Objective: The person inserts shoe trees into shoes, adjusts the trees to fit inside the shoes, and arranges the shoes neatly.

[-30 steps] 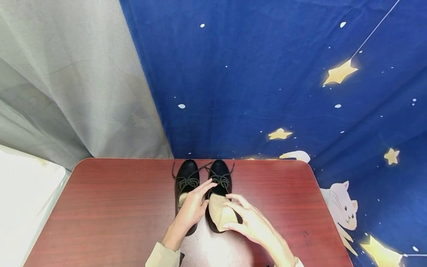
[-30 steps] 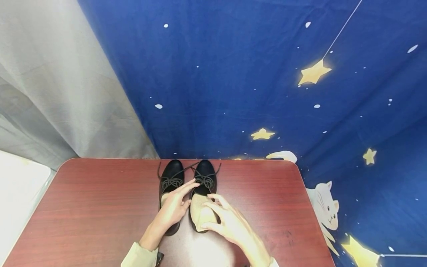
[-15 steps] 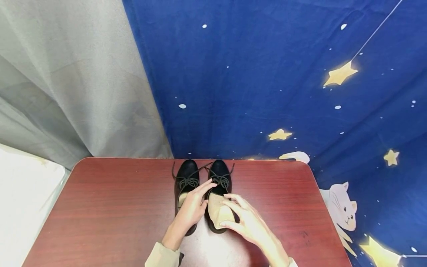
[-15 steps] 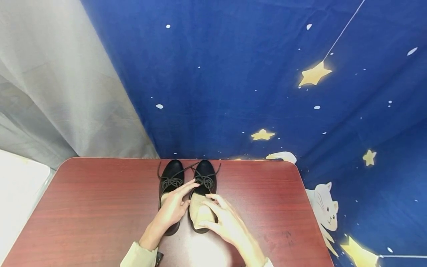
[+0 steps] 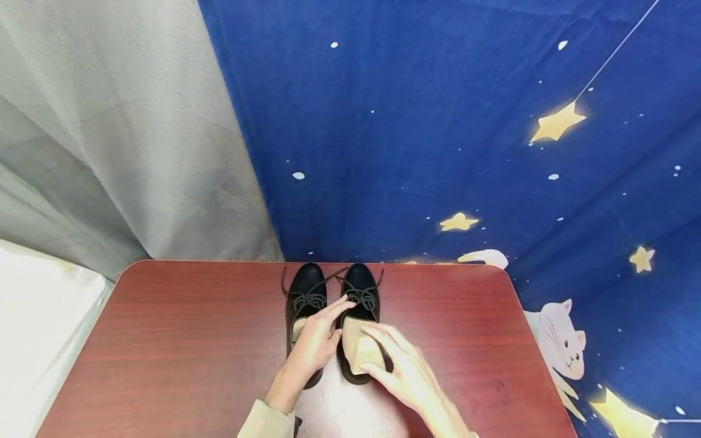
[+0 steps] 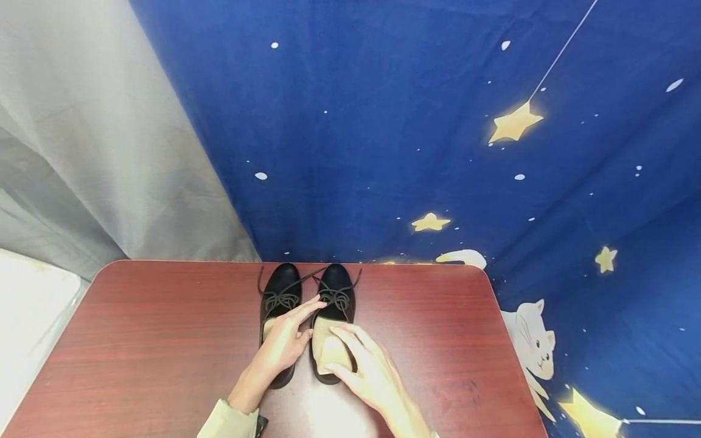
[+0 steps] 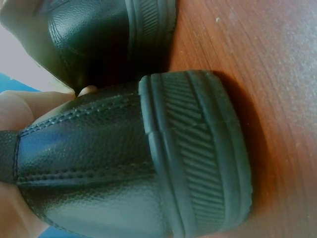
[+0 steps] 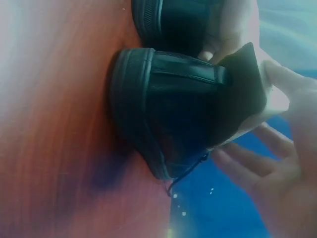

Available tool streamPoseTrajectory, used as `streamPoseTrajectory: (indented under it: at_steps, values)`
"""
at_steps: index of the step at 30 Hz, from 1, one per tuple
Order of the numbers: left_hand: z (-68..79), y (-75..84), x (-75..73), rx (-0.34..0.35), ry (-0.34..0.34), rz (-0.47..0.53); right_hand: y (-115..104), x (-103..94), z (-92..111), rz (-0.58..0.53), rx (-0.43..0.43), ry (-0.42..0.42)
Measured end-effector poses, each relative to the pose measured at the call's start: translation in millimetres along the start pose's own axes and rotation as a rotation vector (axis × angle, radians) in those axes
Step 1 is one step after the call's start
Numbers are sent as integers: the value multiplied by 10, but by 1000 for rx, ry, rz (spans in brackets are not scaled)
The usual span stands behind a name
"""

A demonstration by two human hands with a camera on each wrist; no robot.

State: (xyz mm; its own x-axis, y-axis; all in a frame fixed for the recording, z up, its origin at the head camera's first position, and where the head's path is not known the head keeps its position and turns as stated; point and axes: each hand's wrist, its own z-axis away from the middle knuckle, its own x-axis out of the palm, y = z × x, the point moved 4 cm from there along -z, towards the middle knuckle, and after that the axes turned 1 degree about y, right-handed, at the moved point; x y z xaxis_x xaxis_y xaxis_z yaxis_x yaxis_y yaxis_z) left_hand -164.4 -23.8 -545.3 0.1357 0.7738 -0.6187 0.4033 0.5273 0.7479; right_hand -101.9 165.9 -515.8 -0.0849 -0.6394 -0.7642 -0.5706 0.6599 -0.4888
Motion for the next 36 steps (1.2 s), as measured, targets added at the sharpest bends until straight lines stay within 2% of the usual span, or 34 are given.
streamPoseTrajectory:
  at_steps: [4,8,25,30,36]
  values:
    - [1,-2,1,3,10,-5,-27,-15,26,-72,-91,32]
    - [3,-7,-1,-7,10,-11,-34,-17,19,-100,-129,45]
    - [0,5,3,-5,5,-1,35,30,-52,-113,-97,10]
    - [-4,5,3,-16,-3,-6,48,37,-54,-89,-105,16]
    - [5,-8,8,-2,8,-16,77,68,-47,-111,-108,30]
